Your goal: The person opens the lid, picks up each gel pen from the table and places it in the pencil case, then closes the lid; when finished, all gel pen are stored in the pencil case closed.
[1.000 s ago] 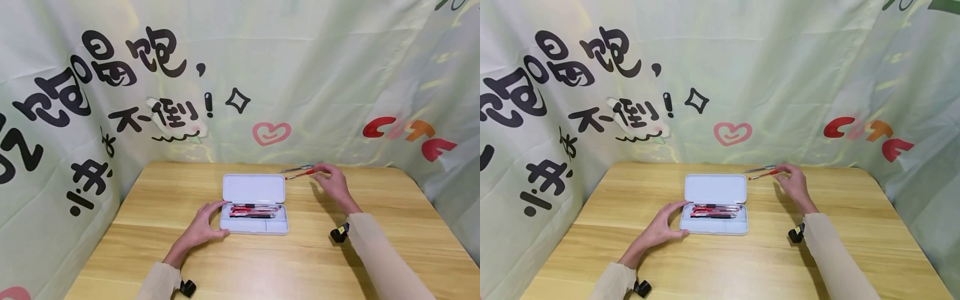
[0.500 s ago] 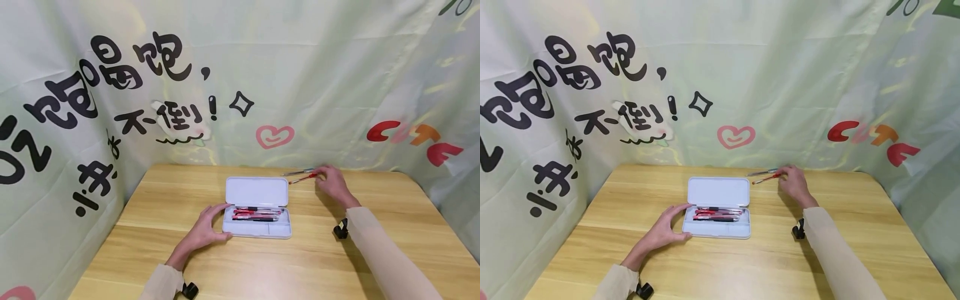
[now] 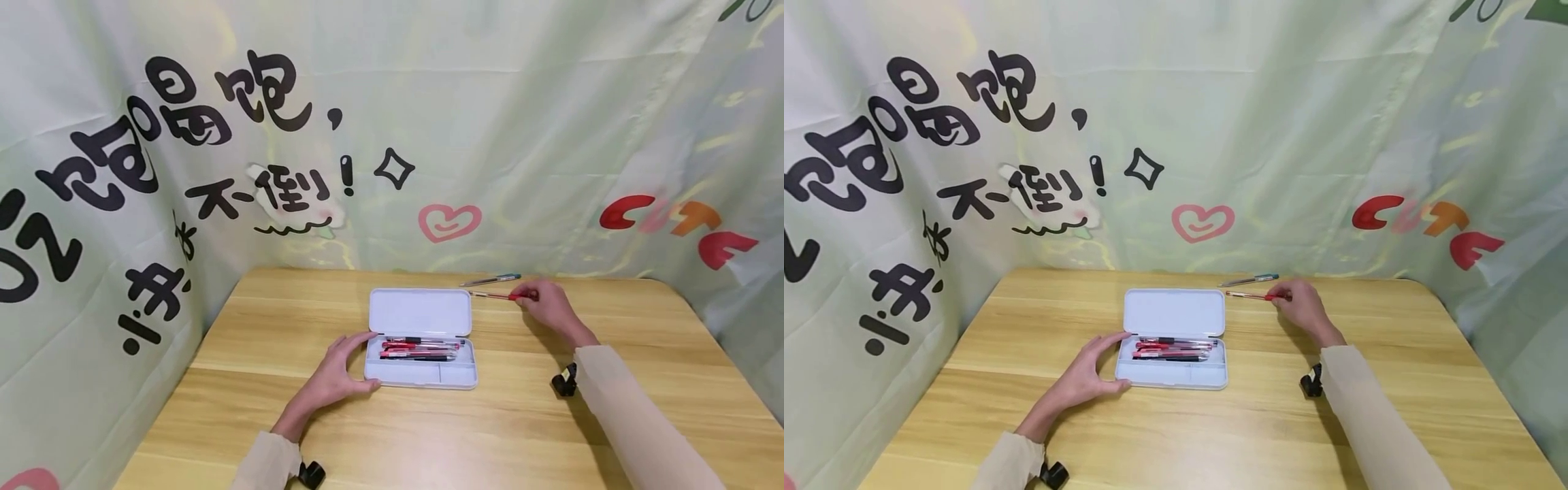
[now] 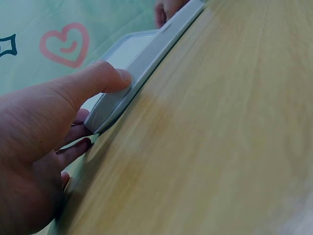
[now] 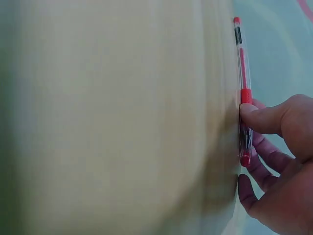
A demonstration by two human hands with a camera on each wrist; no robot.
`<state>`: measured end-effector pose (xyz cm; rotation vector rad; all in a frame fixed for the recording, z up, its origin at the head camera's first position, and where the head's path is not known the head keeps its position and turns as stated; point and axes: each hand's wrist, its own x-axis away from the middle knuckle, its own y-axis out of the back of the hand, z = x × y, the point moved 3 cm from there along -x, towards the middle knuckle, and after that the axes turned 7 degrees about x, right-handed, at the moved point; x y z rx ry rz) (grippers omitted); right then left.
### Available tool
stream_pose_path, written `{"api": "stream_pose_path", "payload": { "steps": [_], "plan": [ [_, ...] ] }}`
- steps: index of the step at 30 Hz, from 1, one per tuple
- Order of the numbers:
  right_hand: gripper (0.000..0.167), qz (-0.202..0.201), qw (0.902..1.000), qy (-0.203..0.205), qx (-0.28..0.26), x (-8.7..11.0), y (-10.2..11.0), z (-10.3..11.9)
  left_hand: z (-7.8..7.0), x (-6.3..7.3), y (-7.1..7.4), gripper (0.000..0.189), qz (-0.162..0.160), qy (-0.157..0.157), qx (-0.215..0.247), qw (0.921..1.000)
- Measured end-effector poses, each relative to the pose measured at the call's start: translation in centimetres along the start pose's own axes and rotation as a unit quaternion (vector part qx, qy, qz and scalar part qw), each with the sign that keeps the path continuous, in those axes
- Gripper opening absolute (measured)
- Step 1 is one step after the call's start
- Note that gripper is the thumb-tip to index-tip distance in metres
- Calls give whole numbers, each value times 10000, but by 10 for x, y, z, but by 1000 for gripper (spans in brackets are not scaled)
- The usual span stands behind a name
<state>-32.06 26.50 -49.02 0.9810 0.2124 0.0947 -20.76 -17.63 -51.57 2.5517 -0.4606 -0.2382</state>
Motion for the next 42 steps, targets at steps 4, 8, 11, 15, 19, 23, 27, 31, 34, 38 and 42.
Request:
{"api": "stream_pose_path", "payload": {
  "steps": [4, 8, 11, 15, 19, 23, 27, 31, 34, 38, 42],
  "plan": [
    [12, -3, 9998, -147, -111, 9, 3, 1, -1, 0, 1, 88, 17, -2, -33, 10000],
    [14, -236, 9991, -221, -283, 20, 9, 7, 0, 0, 1, 89, 14, -13, -47, 10000],
    [16, -504, 9976, -100, -460, 29, 14, 16, 1, 0, 1, 89, -2, -25, -52, 10000],
    [16, -810, 9950, 110, -577, 42, 16, 26, 1, -1, 0, 88, 22, -61, -90, 9999],
    [15, -1021, 9926, 209, -617, 51, 17, 37, 1, -2, -1, 88, 34, -93, -131, 9999],
    [15, -1126, 9902, 214, -801, 58, 17, 52, 1, -1, 0, 88, 10, -32, -115, 9999],
    [16, -1131, 9879, 163, -1053, 62, 10, 64, 3, -1, 1, 89, -47, -26, -67, 10000],
    [16, -1048, 9873, 177, -1178, 66, -1, 73, 2, -1, 1, 89, 8, -18, -40, 10000],
    [15, -975, 9871, 283, -1241, 65, -9, 82, 2, 0, 3, 89, 8, -30, -58, 10000],
    [15, -907, 9870, 414, -1262, 66, -17, 97, 2, -1, 3, 88, 32, -130, -112, 9998],
    [16, -850, 9869, 555, -1254, 66, -25, 110, 3, -3, 3, 88, 57, -150, -122, 9998]
  ]
}}
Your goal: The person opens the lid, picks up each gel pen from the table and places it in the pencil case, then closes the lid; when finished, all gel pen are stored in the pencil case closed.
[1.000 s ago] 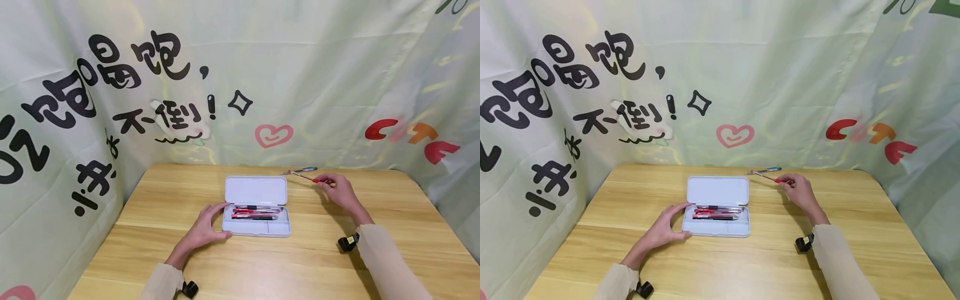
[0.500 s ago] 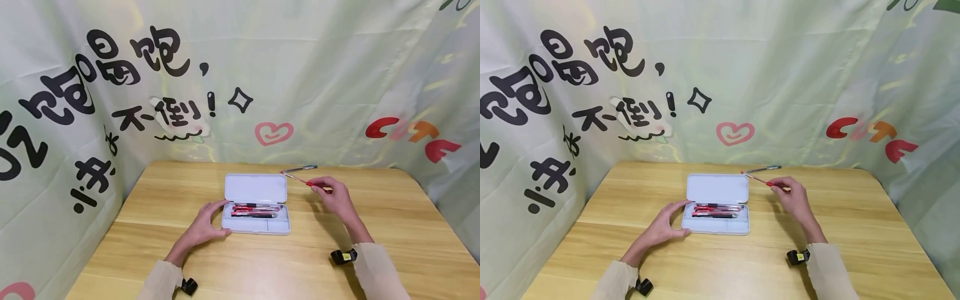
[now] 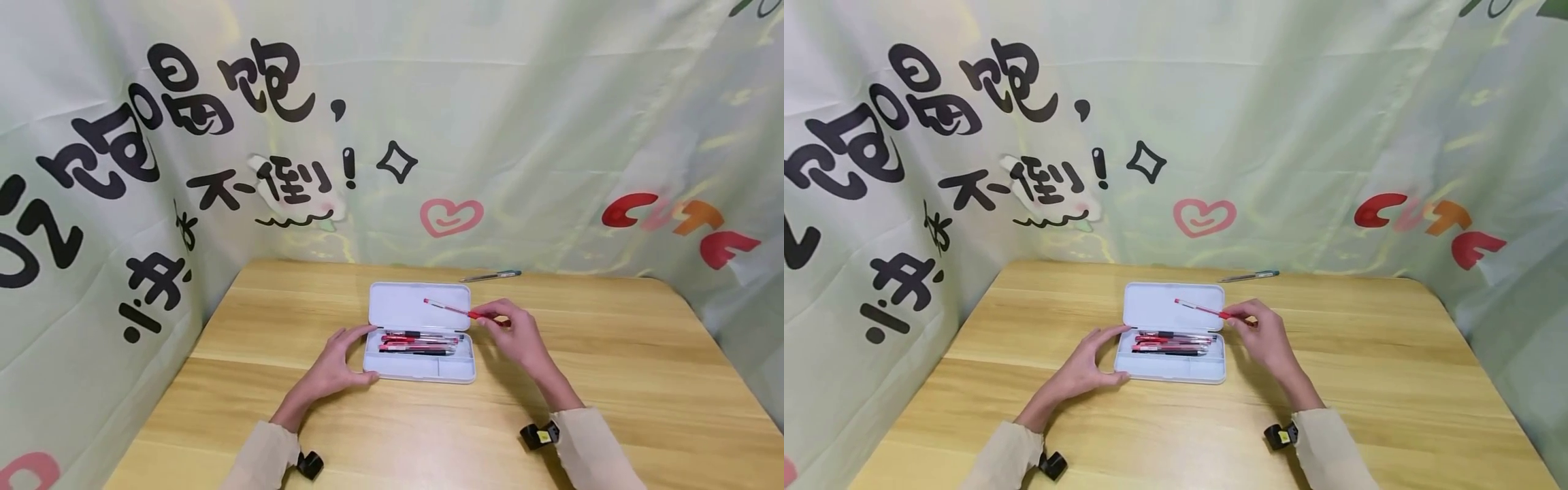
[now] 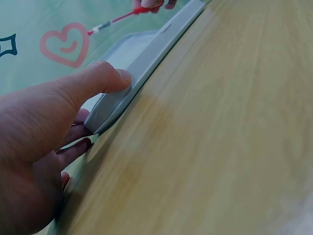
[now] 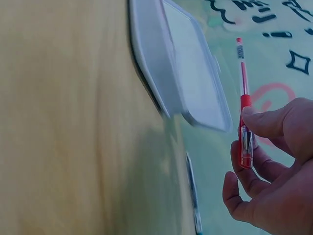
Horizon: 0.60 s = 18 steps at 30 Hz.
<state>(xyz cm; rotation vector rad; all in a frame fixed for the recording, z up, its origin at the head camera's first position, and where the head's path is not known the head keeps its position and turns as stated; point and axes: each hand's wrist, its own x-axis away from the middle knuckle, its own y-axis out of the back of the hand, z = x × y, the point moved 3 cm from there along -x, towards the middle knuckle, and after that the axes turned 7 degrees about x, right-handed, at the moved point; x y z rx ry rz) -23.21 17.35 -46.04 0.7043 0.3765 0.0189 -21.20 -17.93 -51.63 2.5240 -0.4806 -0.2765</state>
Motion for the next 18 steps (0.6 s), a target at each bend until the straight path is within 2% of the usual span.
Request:
{"api": "stream_pose_path", "payload": {
  "steps": [5, 11, 18],
  "plan": [
    [17, 175, 9998, 100, -60, 3, -15, 8, -1, -1, -1, 88, 5, -7, 10, 10000],
    [18, 414, 9988, 262, 81, 2, -33, 17, -1, 1, -1, 88, -14, 134, 68, 9999],
    [15, 747, 9964, 282, 297, 3, -49, 24, -2, 1, -2, 87, -31, 55, 115, 9999]
  ]
}}
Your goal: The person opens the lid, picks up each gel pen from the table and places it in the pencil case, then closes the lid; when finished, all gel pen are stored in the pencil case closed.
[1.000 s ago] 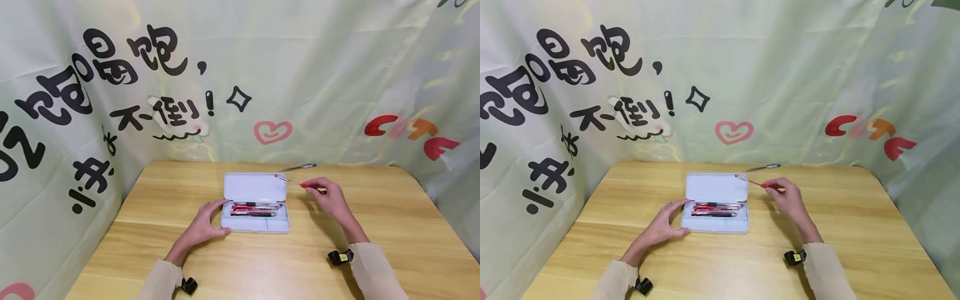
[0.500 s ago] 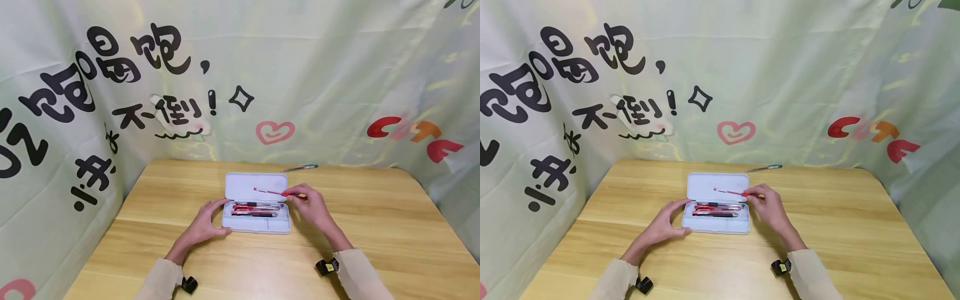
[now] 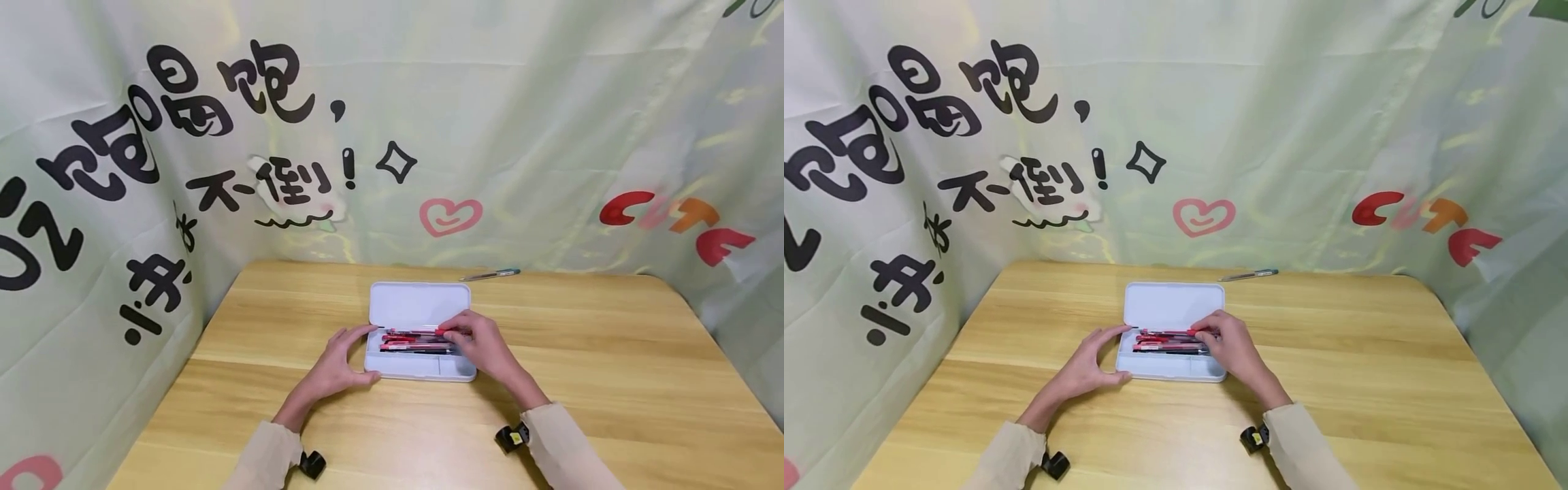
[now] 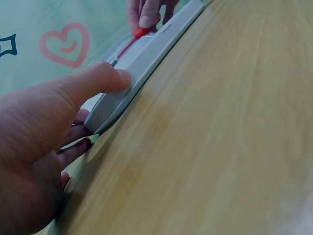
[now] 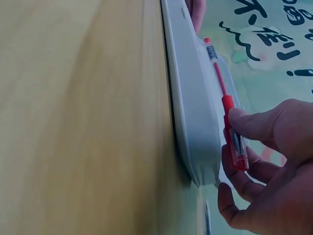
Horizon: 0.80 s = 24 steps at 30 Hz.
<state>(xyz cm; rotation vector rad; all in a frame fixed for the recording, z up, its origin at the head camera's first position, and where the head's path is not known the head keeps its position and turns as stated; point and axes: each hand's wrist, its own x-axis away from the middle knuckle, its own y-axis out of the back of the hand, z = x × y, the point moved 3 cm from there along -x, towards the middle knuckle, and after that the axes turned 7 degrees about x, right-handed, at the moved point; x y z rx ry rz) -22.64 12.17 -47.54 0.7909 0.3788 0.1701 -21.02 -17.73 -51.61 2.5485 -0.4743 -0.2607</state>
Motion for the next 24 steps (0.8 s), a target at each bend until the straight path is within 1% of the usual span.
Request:
{"api": "stream_pose_path", "payload": {
  "steps": [6, 9, 15, 18, 24],
  "plan": [
    [14, 196, 9994, -84, 261, -4, -9, 6, 0, 0, 1, 87, -57, -66, -46, 10000],
    [14, 189, 9992, -69, 357, -4, -11, 8, -1, 0, 1, 87, -44, -106, -79, 9999],
    [15, 141, 9985, 80, 520, -5, -12, 8, 0, -1, 0, 88, -57, -13, -57, 10000],
    [17, 122, 9984, 57, 543, -7, -11, 9, -1, -1, 1, 88, -79, -22, -48, 10000],
    [19, 129, 9991, -101, 402, -5, -6, 7, 0, -1, 0, 88, -27, -20, -54, 10000]
  ]
}}
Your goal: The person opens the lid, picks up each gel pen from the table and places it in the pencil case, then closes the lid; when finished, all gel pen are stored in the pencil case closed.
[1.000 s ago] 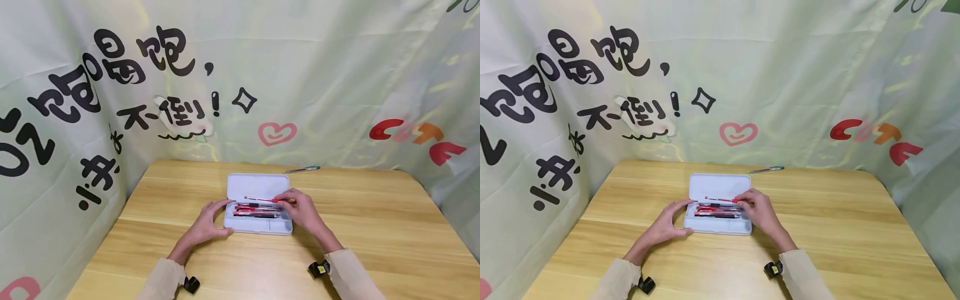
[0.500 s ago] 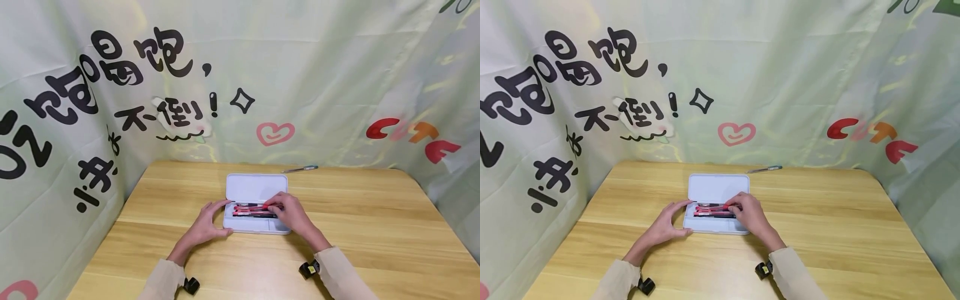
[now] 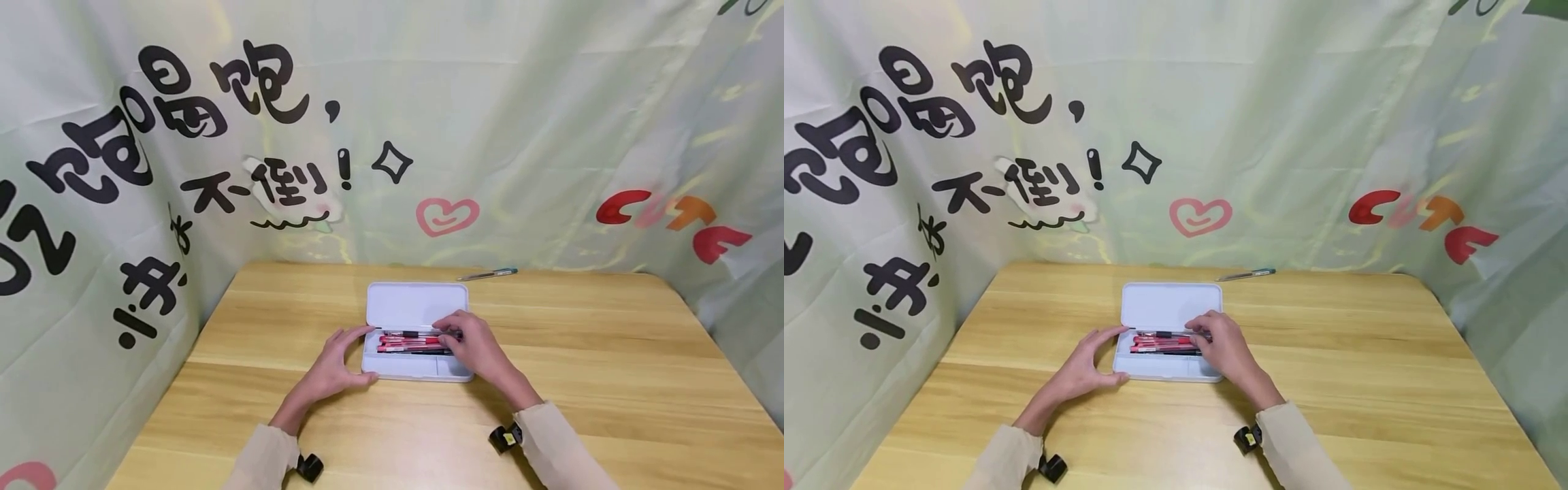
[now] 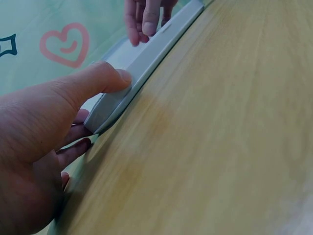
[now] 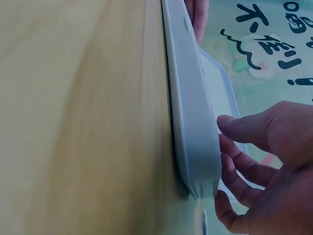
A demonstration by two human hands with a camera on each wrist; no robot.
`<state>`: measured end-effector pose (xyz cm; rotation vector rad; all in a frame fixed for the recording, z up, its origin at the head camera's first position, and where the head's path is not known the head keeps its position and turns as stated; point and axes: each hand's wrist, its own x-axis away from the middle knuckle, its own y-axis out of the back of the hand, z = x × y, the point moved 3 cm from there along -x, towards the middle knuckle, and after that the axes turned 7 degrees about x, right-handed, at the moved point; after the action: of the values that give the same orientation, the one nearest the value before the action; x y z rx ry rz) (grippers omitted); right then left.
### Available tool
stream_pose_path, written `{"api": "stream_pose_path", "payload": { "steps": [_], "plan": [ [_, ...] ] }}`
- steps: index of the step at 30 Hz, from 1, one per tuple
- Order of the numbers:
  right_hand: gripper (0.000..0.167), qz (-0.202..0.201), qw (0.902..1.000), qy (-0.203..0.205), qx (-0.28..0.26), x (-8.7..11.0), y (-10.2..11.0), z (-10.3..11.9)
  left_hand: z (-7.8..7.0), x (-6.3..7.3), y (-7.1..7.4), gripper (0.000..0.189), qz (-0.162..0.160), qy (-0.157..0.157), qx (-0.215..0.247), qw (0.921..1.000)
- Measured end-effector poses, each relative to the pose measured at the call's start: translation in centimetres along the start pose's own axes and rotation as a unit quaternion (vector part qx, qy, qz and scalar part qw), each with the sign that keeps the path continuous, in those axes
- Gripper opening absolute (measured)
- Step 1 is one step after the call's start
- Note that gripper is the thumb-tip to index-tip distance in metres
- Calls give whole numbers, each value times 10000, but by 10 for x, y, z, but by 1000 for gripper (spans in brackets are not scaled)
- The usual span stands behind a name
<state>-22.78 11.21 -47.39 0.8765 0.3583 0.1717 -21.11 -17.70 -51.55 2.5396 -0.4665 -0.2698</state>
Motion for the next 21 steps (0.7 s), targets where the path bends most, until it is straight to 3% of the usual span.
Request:
{"api": "stream_pose_path", "payload": {
  "steps": [4, 8, 14, 21],
  "plan": [
    [22, -95, 9998, -7, -148, 1, 8, -4, 2, 1, 0, 88, 7, -67, -33, 10000],
    [23, -435, 9987, -117, -258, 2, 23, -13, 0, 0, 0, 88, 25, -160, -55, 9999],
    [28, -805, 9955, -257, -432, -2, 44, -32, 0, 1, 0, 87, -7, -75, -31, 10000],
    [27, -1162, 9896, -533, -659, -20, 65, -61, 0, 1, 1, 88, 24, -25, -17, 10000]
  ]
}}
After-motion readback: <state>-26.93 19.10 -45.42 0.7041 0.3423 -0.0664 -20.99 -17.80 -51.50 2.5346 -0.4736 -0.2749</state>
